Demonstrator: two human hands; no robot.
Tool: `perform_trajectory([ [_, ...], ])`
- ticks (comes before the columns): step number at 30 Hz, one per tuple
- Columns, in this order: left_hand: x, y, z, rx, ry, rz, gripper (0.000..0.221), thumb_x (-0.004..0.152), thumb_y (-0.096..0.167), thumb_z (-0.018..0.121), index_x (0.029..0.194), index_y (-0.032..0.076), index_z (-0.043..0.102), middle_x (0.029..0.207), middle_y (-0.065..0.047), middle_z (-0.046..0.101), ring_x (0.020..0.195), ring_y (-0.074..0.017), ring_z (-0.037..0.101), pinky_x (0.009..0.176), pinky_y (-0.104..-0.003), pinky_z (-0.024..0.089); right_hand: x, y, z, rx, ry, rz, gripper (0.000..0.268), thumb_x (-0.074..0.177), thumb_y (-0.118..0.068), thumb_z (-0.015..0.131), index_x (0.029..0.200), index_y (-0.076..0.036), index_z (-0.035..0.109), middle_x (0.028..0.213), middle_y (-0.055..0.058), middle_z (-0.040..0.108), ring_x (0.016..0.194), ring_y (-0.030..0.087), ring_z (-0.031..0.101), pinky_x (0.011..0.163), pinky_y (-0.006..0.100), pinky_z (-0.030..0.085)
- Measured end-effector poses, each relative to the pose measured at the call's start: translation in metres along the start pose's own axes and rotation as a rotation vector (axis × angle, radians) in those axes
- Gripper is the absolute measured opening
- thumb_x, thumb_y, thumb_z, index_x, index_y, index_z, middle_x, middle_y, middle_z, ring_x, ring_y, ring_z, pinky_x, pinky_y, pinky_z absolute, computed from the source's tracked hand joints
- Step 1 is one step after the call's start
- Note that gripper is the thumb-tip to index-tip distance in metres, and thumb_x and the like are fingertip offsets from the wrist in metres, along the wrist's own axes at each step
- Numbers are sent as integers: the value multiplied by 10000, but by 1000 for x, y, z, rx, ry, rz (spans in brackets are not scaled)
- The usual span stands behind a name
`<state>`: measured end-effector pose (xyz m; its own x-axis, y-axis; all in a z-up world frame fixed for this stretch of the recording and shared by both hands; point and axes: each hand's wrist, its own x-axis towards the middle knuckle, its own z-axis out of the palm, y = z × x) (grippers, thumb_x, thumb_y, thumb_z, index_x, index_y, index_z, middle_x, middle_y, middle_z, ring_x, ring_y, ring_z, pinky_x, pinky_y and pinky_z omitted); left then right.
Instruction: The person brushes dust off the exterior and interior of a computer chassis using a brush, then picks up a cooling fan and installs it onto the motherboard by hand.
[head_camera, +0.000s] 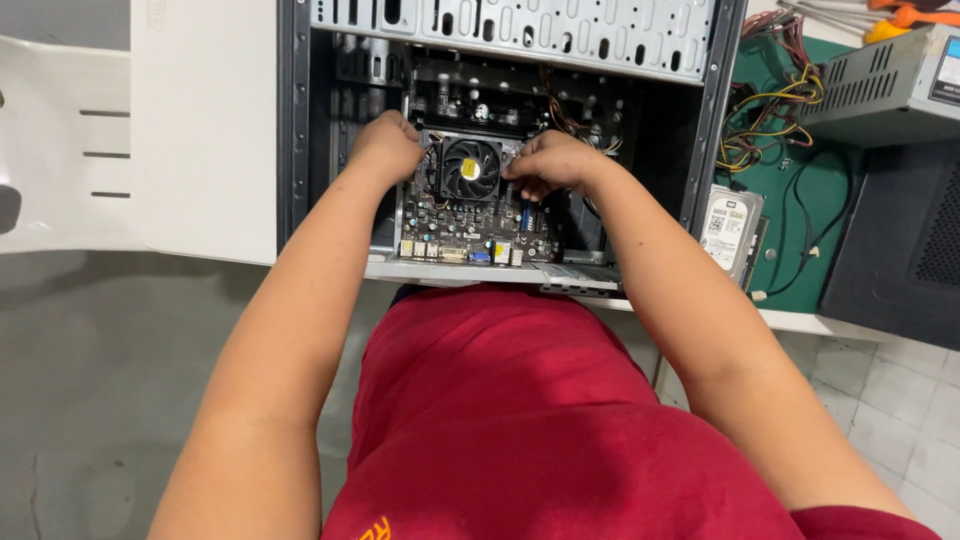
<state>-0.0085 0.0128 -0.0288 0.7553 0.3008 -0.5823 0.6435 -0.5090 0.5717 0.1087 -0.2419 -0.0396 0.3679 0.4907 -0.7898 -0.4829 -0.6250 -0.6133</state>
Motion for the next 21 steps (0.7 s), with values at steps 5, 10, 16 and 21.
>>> perform_trajectory([
  [5, 1, 2, 4, -30, -2, -2, 233, 880, 165, 683, 1102, 99, 703, 1110, -143, 726, 1182, -360, 661, 992, -476, 538, 9, 8, -3, 11, -11, -6, 179, 810, -84, 814, 873, 60, 727, 756, 209, 717, 576, 253, 742, 512, 333, 655],
  [10, 5, 1, 7, 17, -23, 37, 235, 937, 216, 687, 1134, 88, 696, 1168, -165, 718, 1227, -381, 637, 1014, -501, 527, 4, 5, -2, 17, -25, -7, 188, 827, -100, 804, 900, 55, 728, 772, 201, 719, 583, 236, 743, 510, 316, 656],
  [16, 10, -6, 8, -28, 21, 93, 219, 995, 152, 603, 1099, 26, 749, 1001, -164, 753, 1065, -371, 711, 905, -464, 570, -3, -2, -2, -32, -34, 22, 243, 865, -171, 810, 947, 42, 725, 801, 189, 732, 599, 238, 747, 521, 323, 659],
  [21, -10, 12, 10, 36, -122, -40, 362, 956, 231, 715, 1104, -99, 713, 944, -246, 757, 1019, -403, 733, 914, -504, 579, -10, -10, 1, -72, -34, 41, 252, 887, -198, 794, 958, 30, 714, 817, 186, 738, 603, 242, 743, 515, 323, 654],
])
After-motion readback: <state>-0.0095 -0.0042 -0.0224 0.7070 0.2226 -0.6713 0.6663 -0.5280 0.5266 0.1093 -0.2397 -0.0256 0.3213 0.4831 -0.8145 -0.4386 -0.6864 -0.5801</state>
